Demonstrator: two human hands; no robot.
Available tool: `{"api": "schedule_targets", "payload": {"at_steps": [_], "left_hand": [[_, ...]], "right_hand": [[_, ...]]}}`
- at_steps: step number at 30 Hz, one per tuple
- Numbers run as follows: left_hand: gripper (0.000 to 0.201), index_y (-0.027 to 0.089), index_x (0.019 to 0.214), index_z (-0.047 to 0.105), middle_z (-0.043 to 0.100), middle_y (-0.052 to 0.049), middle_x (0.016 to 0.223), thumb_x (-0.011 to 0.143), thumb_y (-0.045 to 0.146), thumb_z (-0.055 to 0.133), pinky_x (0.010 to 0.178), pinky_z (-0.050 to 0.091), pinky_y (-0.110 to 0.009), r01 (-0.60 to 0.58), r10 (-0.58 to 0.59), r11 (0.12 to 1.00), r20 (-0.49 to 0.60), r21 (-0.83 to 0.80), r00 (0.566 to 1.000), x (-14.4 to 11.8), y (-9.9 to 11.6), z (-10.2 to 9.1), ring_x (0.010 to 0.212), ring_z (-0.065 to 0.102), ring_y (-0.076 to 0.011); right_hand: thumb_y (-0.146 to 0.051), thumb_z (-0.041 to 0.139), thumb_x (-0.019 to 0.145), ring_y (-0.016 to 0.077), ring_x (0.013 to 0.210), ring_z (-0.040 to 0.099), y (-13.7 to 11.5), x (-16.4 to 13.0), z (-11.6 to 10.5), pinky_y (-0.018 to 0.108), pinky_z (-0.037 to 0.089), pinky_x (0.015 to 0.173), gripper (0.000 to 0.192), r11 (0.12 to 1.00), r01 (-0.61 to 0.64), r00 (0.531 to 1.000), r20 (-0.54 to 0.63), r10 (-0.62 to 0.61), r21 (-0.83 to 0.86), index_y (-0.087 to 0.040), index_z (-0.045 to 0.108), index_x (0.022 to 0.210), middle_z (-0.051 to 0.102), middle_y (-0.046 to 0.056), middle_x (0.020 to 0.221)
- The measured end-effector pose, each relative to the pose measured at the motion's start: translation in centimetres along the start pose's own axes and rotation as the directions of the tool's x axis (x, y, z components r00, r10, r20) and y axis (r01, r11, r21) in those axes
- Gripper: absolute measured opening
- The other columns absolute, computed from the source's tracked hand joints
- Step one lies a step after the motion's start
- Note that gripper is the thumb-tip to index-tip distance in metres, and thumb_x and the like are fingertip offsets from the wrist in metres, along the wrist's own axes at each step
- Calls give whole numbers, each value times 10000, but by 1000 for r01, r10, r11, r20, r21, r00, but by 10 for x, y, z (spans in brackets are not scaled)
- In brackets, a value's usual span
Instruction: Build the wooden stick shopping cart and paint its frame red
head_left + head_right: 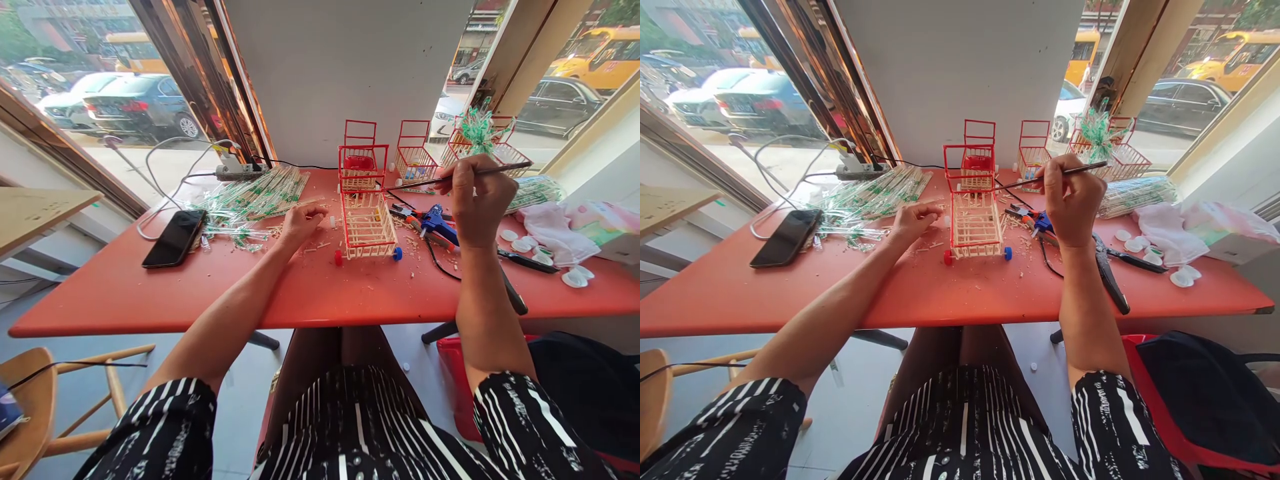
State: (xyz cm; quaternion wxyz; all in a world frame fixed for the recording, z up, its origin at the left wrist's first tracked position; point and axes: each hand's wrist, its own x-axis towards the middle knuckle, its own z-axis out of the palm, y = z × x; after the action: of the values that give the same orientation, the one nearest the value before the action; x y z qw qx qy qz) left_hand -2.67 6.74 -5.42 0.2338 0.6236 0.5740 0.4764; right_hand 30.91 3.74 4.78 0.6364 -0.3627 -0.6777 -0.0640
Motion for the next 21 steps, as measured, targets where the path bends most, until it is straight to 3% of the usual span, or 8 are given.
{"api": "schedule_targets", "payload": {"at_steps": [9, 16, 21], "left_hand": [[279, 202, 988, 905, 881, -56, 1006, 838, 215, 670, 891, 633, -302, -3, 3, 1000, -4, -16, 1000, 1, -3, 1, 969, 810, -230], [269, 201, 981, 898, 881, -60, 1021, 832, 215, 675, 879, 646, -300, 6, -5, 1000, 6, -23, 1000, 1, -3, 0, 971, 809, -232], [265, 199, 985, 897, 882, -64, 1040, 835, 226, 681, 872, 651, -308, -6, 7, 1000, 13, -16, 1000, 0, -3, -1, 957, 805, -234]], "right_hand": [[-437, 585, 1076, 180, 581, 641, -5, 1, -4, 396, 526, 642, 344, 999, 23, 997, 75, -20, -37, -293, 738, 803, 714, -3, 709], [-353, 508, 1063, 186, 644, 707, -3, 1, -5, 383, 536, 650, 355, 999, 36, 999, 5, -36, -12, -277, 739, 804, 747, 14, 744], [-458, 523, 1058, 184, 658, 704, -10, 2, -3, 375, 534, 681, 382, 991, 95, 990, 113, -85, -91, -283, 750, 805, 783, 15, 773]]}}
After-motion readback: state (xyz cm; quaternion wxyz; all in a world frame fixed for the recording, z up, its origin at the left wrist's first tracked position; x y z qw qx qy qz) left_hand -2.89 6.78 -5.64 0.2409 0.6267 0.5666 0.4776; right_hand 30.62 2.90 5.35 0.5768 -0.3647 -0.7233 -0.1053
